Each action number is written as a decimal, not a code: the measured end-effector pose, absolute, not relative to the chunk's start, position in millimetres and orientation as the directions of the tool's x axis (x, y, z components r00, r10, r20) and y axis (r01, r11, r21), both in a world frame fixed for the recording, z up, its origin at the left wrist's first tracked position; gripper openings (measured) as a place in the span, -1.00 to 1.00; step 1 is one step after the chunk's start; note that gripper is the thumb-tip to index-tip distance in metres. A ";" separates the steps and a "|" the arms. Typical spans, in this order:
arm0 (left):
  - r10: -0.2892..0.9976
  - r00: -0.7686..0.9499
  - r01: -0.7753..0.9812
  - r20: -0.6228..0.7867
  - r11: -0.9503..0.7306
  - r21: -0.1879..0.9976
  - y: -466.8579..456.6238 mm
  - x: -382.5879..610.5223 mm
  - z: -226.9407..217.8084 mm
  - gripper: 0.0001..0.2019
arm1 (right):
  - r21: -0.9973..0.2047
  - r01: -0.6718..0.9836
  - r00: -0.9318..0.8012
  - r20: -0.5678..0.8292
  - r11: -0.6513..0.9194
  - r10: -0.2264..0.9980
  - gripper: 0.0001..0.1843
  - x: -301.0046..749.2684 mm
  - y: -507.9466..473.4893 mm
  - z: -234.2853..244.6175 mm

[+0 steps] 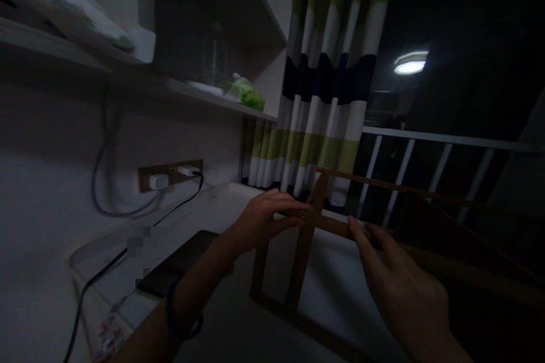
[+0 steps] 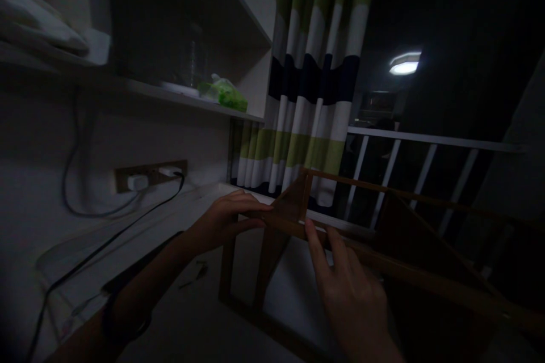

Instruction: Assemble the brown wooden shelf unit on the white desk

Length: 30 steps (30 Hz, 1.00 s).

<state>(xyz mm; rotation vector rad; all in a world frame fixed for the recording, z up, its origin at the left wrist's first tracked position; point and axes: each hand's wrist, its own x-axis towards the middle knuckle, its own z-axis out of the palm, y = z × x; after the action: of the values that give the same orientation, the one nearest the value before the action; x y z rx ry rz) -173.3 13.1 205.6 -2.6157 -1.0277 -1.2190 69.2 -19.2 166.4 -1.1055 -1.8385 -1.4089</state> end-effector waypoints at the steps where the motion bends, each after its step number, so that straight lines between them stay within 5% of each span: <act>1: 0.540 0.455 0.600 0.708 -0.773 0.204 12.8 -173.4 205.6 -0.70 | 0.491 0.865 -0.499 0.822 0.102 0.275 -0.38 69.7 -19.1 165.6; 13: 0.457 0.353 0.728 0.816 -0.682 0.067 -2.6 -167.5 192.6 -0.66 | 0.543 0.836 -0.540 0.788 0.079 0.296 -0.24 77.7 -23.7 152.9; 18: 0.414 -0.070 0.796 0.908 -0.526 0.301 -40.3 -187.7 153.8 -0.70 | 0.543 0.833 -0.537 0.752 0.103 0.383 -0.20 79.3 -23.3 148.7; 22: 0.586 -0.225 0.812 0.779 -0.330 0.482 -58.1 -217.0 106.6 -0.82 | 0.514 0.852 -0.507 0.770 0.094 0.386 -0.20 76.1 -24.2 145.1; 26: 0.853 -0.157 0.943 0.499 -0.021 0.333 -61.6 -242.2 73.5 -0.80 | 0.480 0.870 -0.484 0.792 0.112 0.373 -0.27 71.2 -23.3 141.9; 30: 0.920 -0.238 0.971 0.310 0.213 0.111 -61.8 -251.5 60.5 -0.75 | 0.453 0.884 -0.464 0.817 0.115 0.342 -0.28 68.3 -20.4 139.0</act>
<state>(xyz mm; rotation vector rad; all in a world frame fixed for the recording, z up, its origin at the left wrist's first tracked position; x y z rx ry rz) -251.5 -61.8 60.5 -1.8180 -2.3029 -0.4216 68.3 -20.4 139.0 -1.1866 -1.8721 -1.3414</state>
